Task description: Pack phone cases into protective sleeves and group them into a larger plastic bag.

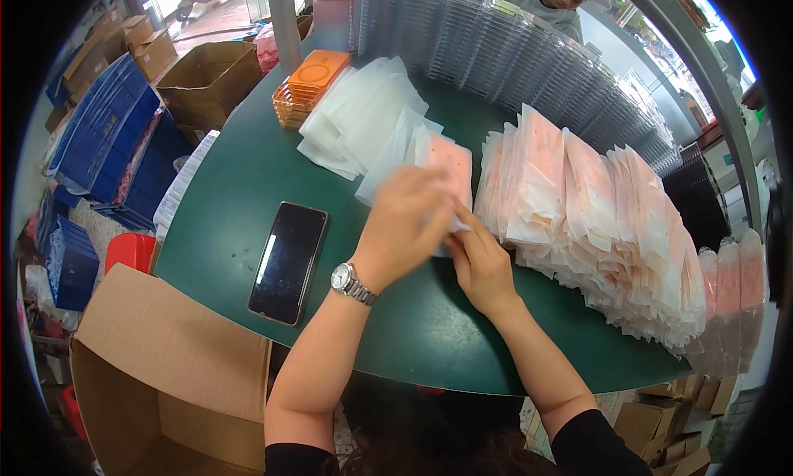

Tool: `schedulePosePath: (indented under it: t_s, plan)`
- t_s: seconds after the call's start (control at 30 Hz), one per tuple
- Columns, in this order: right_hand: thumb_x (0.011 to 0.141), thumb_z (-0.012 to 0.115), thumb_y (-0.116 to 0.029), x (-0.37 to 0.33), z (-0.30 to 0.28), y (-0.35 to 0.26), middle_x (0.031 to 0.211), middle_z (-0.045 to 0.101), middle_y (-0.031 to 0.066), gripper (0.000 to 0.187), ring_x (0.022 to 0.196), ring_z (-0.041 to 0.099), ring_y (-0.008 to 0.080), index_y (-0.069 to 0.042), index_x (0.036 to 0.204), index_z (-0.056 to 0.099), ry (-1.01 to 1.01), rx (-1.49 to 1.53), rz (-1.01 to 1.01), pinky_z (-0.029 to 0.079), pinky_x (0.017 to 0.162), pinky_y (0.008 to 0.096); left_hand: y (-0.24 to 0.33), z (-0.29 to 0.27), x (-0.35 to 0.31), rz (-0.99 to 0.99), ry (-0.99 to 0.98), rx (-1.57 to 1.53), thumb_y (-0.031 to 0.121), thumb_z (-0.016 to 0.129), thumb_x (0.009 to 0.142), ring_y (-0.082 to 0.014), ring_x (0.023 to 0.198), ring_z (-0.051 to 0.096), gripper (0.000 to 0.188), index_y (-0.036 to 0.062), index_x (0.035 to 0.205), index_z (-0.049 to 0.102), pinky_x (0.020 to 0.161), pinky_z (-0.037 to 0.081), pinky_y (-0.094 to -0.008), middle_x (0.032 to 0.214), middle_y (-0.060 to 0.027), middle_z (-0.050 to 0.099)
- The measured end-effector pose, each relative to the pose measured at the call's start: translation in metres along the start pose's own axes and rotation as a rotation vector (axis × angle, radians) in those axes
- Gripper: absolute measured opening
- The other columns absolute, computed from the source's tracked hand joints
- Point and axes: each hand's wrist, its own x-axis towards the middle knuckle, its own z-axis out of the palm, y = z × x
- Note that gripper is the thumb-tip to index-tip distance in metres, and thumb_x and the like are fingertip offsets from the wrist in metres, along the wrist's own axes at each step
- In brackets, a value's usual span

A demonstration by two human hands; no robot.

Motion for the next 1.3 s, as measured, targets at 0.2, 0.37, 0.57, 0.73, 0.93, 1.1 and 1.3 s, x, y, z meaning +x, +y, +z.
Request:
schedulePosePath:
  t_s: [0.2,0.37,0.57,0.73,0.93,1.1,1.3]
  plan:
    - [0.094,0.066,-0.006,0.000,0.017,0.007,0.141,0.058,0.0170,0.013,0.111,0.065,0.0366,0.002,0.104,0.064,-0.039,0.202,0.212,0.054,0.091,0.0429,-0.033,0.006,-0.009,-0.614,0.139,-0.276,0.020,0.055,0.103,-0.0242,0.128,0.054,0.044,0.0031,0.144,0.051,0.105,0.045,-0.0380,0.140,-0.0185,0.056]
    - [0.098,0.061,-0.007,-0.001,0.013,0.011,0.147,0.052,0.0174,0.015,0.121,0.060,0.0385,0.003,0.109,0.063,-0.084,0.411,0.287,0.051,0.098,0.0433,-0.022,0.008,-0.002,-0.859,0.115,-0.631,0.025,0.056,0.102,-0.0301,0.133,0.050,0.059,-0.0002,0.152,0.039,0.110,0.040,-0.0413,0.148,-0.0196,0.049]
    - [0.096,0.062,-0.001,-0.007,0.008,0.018,0.145,0.055,0.0166,0.013,0.116,0.062,0.0315,0.003,0.108,0.064,-0.003,0.558,0.233,0.050,0.092,0.0346,-0.013,0.005,0.014,-1.007,0.267,-0.936,0.020,0.060,0.100,-0.0261,0.125,0.055,0.058,-0.0042,0.149,0.040,0.103,0.045,-0.0394,0.142,-0.0175,0.053]
    - [0.094,0.064,0.000,-0.009,0.003,0.015,0.145,0.055,0.0178,0.014,0.117,0.062,0.0332,0.003,0.108,0.064,0.032,0.663,0.263,0.050,0.093,0.0358,0.003,0.012,0.034,-0.958,0.135,-0.808,0.017,0.058,0.101,-0.0220,0.115,0.061,0.043,-0.0079,0.135,0.051,0.095,0.050,-0.0342,0.128,-0.0152,0.062]
    - [0.093,0.069,-0.008,-0.011,0.000,0.019,0.146,0.053,0.0169,0.029,0.117,0.062,0.0377,-0.002,0.120,0.062,0.154,0.587,0.127,0.053,0.093,0.0395,0.012,0.019,0.037,-0.974,0.195,-0.754,0.015,0.057,0.101,-0.0216,0.104,0.066,0.033,-0.0052,0.127,0.059,0.087,0.055,-0.0357,0.119,-0.0127,0.066]
    - [0.094,0.068,-0.013,-0.012,-0.006,0.011,0.150,0.047,0.0153,0.041,0.110,0.066,0.0351,-0.007,0.131,0.051,0.153,0.764,0.279,0.054,0.091,0.0420,0.019,-0.005,0.091,-0.845,0.293,-0.867,0.019,0.058,0.101,-0.0218,0.099,0.068,0.028,-0.0017,0.120,0.061,0.085,0.056,-0.0352,0.114,-0.0113,0.067]
    - [0.092,0.068,-0.011,-0.018,0.012,0.018,0.112,0.064,0.0142,0.032,0.087,0.068,0.0332,-0.006,0.121,0.056,0.072,0.696,0.209,0.054,0.077,0.0409,0.033,0.079,0.117,-0.726,-0.116,-0.491,0.021,0.054,0.100,-0.0174,0.099,0.061,0.029,0.0014,0.119,0.061,0.087,0.050,-0.0310,0.109,-0.0074,0.065]
